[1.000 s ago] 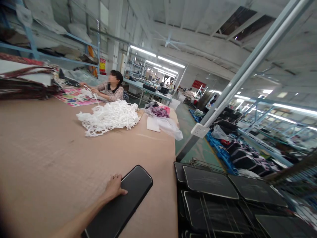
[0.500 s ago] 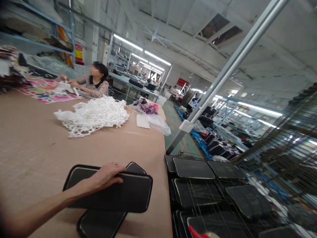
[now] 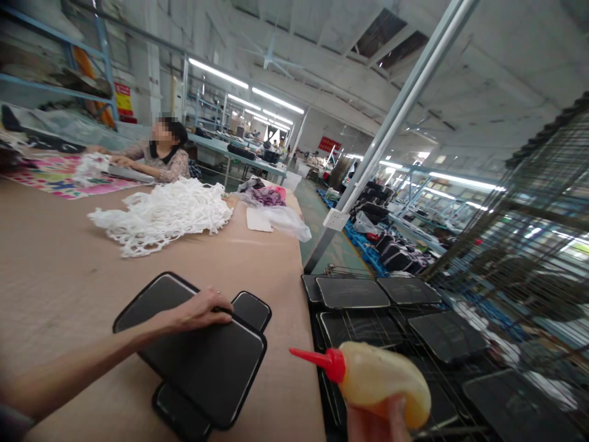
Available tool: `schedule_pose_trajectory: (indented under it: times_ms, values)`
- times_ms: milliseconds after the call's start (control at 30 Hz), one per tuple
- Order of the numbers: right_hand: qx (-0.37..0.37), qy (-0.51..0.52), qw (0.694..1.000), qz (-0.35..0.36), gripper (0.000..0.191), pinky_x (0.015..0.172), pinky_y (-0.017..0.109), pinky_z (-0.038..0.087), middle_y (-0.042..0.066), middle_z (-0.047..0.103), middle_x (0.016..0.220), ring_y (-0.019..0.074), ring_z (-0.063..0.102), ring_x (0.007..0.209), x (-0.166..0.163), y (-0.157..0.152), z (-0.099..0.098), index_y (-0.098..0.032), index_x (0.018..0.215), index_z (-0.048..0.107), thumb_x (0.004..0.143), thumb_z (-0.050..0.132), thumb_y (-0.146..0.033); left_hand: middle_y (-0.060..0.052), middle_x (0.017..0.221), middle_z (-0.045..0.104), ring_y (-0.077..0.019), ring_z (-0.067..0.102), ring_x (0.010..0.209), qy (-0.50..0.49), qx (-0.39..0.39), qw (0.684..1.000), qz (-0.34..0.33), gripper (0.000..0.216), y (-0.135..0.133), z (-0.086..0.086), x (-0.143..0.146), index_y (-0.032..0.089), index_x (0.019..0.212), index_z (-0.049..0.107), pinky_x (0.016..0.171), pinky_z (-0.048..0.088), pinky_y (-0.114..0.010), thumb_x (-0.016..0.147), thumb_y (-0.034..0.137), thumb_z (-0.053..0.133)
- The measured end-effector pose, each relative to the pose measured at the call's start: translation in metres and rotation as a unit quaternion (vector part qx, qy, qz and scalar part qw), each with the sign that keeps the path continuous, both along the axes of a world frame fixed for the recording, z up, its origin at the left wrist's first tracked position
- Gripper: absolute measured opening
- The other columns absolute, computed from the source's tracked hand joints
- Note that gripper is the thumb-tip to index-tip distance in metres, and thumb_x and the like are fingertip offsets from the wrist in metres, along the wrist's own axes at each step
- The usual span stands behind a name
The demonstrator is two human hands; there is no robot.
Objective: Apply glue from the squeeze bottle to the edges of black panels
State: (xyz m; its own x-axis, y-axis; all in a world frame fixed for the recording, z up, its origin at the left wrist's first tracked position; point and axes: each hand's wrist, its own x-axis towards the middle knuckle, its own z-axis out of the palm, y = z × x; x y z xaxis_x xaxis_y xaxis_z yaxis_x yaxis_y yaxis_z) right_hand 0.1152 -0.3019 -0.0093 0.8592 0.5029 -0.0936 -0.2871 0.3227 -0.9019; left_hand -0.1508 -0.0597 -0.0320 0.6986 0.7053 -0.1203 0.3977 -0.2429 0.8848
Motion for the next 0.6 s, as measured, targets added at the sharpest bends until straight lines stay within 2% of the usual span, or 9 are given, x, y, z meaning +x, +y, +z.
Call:
schedule_pose_trajectory:
  times_ms: [67, 100, 167, 233, 300, 367, 467, 600]
  values:
    - [0.013, -0.039, 0.998, 0.047, 0.059, 0.097, 0.044, 0.039, 0.004, 0.049, 0.129, 0.0238, 0.047, 0.117, 0.003, 0.012, 0.021, -0.028, 0.123, 0.047, 0.072, 0.059, -0.054, 0.000, 0.064, 0.065, -0.0245, 0.059, 0.087, -0.030, -0.118, 0.992, -0.015, 0.011, -0.001, 0.038, 0.005, 0.020, 0.062, 0.069, 0.086, 0.036, -0.028, 0.061, 0.009, 0.071]
    - [0.015, -0.066, 0.995, 0.067, 0.062, 0.094, 0.045, 0.042, 0.006, 0.051, 0.126, 0.0256, 0.050, 0.114, 0.003, 0.018, 0.031, -0.027, 0.125, 0.046, 0.070, 0.061, -0.053, 0.000, 0.059, 0.064, -0.0234, 0.060, 0.082, -0.030, -0.140, 0.989, -0.037, 0.013, -0.003, 0.057, 0.007, 0.019, 0.059, 0.068, 0.082, 0.038, -0.027, 0.061, 0.006, 0.070]
    - [0.021, -0.112, 0.988, 0.109, 0.068, 0.088, 0.045, 0.046, 0.008, 0.054, 0.123, 0.0279, 0.052, 0.110, 0.003, 0.029, 0.049, -0.025, 0.127, 0.044, 0.066, 0.065, -0.050, 0.001, 0.059, 0.064, -0.0200, 0.060, 0.071, 0.001, -0.109, 0.985, -0.135, 0.011, -0.007, 0.088, 0.012, 0.017, 0.061, 0.070, 0.074, 0.040, -0.025, 0.059, 0.007, 0.073]
    - [0.034, -0.145, 0.977, 0.150, 0.071, 0.087, 0.042, 0.047, 0.008, 0.055, 0.122, 0.0272, 0.052, 0.110, 0.000, 0.038, 0.060, -0.026, 0.127, 0.044, 0.063, 0.069, -0.045, 0.001, 0.065, 0.067, -0.0161, 0.059, 0.067, 0.025, -0.030, 0.966, -0.254, 0.011, -0.011, 0.109, 0.016, 0.017, 0.070, 0.072, 0.069, 0.040, -0.022, 0.060, 0.013, 0.075]
    - [0.055, -0.155, 0.967, 0.195, 0.071, 0.089, 0.038, 0.045, 0.006, 0.058, 0.118, 0.0248, 0.054, 0.108, -0.002, 0.044, 0.064, -0.029, 0.126, 0.045, 0.060, 0.072, -0.039, 0.000, 0.072, 0.069, -0.0132, 0.059, 0.067, 0.046, 0.050, 0.934, -0.350, 0.013, -0.013, 0.118, 0.019, 0.016, 0.079, 0.073, 0.066, 0.040, -0.018, 0.067, 0.020, 0.072]
    - [0.072, -0.138, 0.960, 0.234, 0.071, 0.090, 0.037, 0.045, 0.005, 0.062, 0.111, 0.0246, 0.058, 0.101, -0.004, 0.049, 0.064, -0.030, 0.122, 0.048, 0.057, 0.075, -0.036, -0.001, 0.075, 0.070, -0.0119, 0.059, 0.068, 0.070, 0.102, 0.906, -0.405, 0.015, -0.014, 0.120, 0.021, 0.015, 0.083, 0.073, 0.064, 0.040, -0.016, 0.073, 0.025, 0.068]
    - [0.077, -0.110, 0.948, 0.287, 0.068, 0.089, 0.041, 0.045, 0.007, 0.064, 0.105, 0.0272, 0.061, 0.094, -0.007, 0.053, 0.061, -0.027, 0.118, 0.052, 0.055, 0.075, -0.038, -0.001, 0.076, 0.069, -0.0116, 0.059, 0.068, 0.090, 0.122, 0.888, -0.434, 0.017, -0.016, 0.118, 0.023, 0.014, 0.084, 0.072, 0.061, 0.039, -0.016, 0.075, 0.027, 0.066]
    - [0.066, -0.105, 0.938, 0.323, 0.067, 0.084, 0.045, 0.048, 0.009, 0.065, 0.100, 0.0294, 0.062, 0.089, -0.012, 0.055, 0.062, -0.025, 0.115, 0.055, 0.052, 0.075, -0.041, -0.001, 0.073, 0.069, -0.0121, 0.059, 0.068, 0.086, 0.084, 0.890, -0.440, 0.013, -0.020, 0.115, 0.024, 0.014, 0.080, 0.072, 0.062, 0.040, -0.016, 0.074, 0.024, 0.067]
